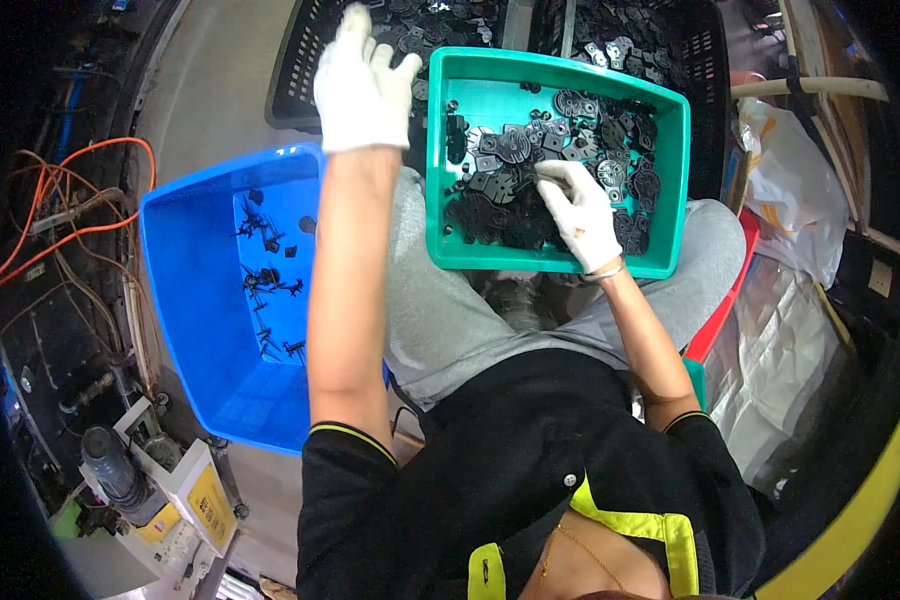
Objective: Sorting black plastic components from a green tray into a blue storage bin at a workstation.
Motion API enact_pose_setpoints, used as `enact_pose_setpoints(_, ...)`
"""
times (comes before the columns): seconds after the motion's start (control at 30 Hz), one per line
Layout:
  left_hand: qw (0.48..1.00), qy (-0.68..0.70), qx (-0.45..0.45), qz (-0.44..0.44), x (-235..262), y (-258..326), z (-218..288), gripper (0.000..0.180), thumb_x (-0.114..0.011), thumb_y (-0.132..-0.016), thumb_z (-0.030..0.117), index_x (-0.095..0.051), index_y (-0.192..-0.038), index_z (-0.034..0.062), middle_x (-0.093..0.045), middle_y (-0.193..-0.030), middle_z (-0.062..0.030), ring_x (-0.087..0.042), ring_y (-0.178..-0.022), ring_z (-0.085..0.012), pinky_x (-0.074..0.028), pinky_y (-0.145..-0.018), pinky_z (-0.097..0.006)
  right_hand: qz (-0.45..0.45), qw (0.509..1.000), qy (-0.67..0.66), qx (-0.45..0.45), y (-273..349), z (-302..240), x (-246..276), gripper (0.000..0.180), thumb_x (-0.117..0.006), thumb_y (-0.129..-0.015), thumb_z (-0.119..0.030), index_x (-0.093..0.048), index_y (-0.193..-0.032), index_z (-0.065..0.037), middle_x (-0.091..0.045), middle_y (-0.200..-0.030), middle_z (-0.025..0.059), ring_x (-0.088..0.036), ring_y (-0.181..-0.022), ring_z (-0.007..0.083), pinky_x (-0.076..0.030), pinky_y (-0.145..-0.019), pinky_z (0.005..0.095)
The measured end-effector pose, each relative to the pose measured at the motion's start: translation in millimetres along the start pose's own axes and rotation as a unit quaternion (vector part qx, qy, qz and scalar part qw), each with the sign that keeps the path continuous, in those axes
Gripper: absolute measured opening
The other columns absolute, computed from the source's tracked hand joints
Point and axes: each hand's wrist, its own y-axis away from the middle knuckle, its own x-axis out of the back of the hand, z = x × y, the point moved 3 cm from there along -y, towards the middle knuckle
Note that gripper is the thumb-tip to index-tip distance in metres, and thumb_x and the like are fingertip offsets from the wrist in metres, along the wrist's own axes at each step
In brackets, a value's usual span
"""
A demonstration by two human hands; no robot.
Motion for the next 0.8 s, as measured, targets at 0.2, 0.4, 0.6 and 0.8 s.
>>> enact_pose_setpoints(0.2,0.994,0.012,-0.096,0.042,32,82,-42,0.060,-0.055,-0.091,0.018,-0.025,-0.138,-0.0046,-0.027,-0.144,-0.0286,-0.029,-0.133,-0.0416,-0.030,-0.108,-0.053,-0.046,0.963,0.218,0.153,-56,-37,-52,0.029,-0.062,-0.082,-0.028,-0.058,-0.102,-0.007,-0.062,-0.091,0.0124,-0.060,-0.086,0.0310,-0.049,-0.074,0.0411)
enact_pose_setpoints(0.4,0.962,-0.223,-0.160,-0.001,56,135,-92,0.039,-0.035,-0.096,0.000,-0.032,-0.135,-0.0024,-0.045,-0.134,-0.0205,-0.048,-0.122,-0.0278,-0.041,-0.105,-0.036,-0.071,0.943,0.303,0.120,-65,-32,-87,0.025,-0.056,-0.080,-0.018,-0.057,-0.104,-0.011,-0.060,-0.085,0.0159,-0.059,-0.083,0.0349,-0.049,-0.072,0.0436)
enact_pose_setpoints(0.6,0.893,-0.410,-0.158,-0.101,41,143,-70,0.061,-0.048,-0.085,-0.006,-0.027,-0.142,0.0003,-0.034,-0.145,-0.0142,-0.036,-0.133,-0.0266,-0.027,-0.111,-0.040,-0.218,0.959,0.154,0.092,-31,-52,-35,0.027,-0.056,-0.085,-0.019,-0.049,-0.109,-0.009,-0.064,-0.088,0.0200,-0.062,-0.080,0.0390,-0.050,-0.069,0.0465)
enact_pose_setpoints(0.8,0.891,-0.414,-0.060,-0.176,49,125,-87,0.028,-0.056,-0.088,0.003,-0.058,-0.115,-0.0006,-0.064,-0.106,-0.0123,-0.060,-0.097,-0.0199,-0.046,-0.089,-0.029,-0.231,0.956,0.071,0.168,-17,-66,7,0.020,-0.054,-0.090,-0.018,-0.060,-0.103,-0.005,-0.063,-0.092,0.0125,-0.064,-0.082,0.0269,-0.051,-0.072,0.0348)
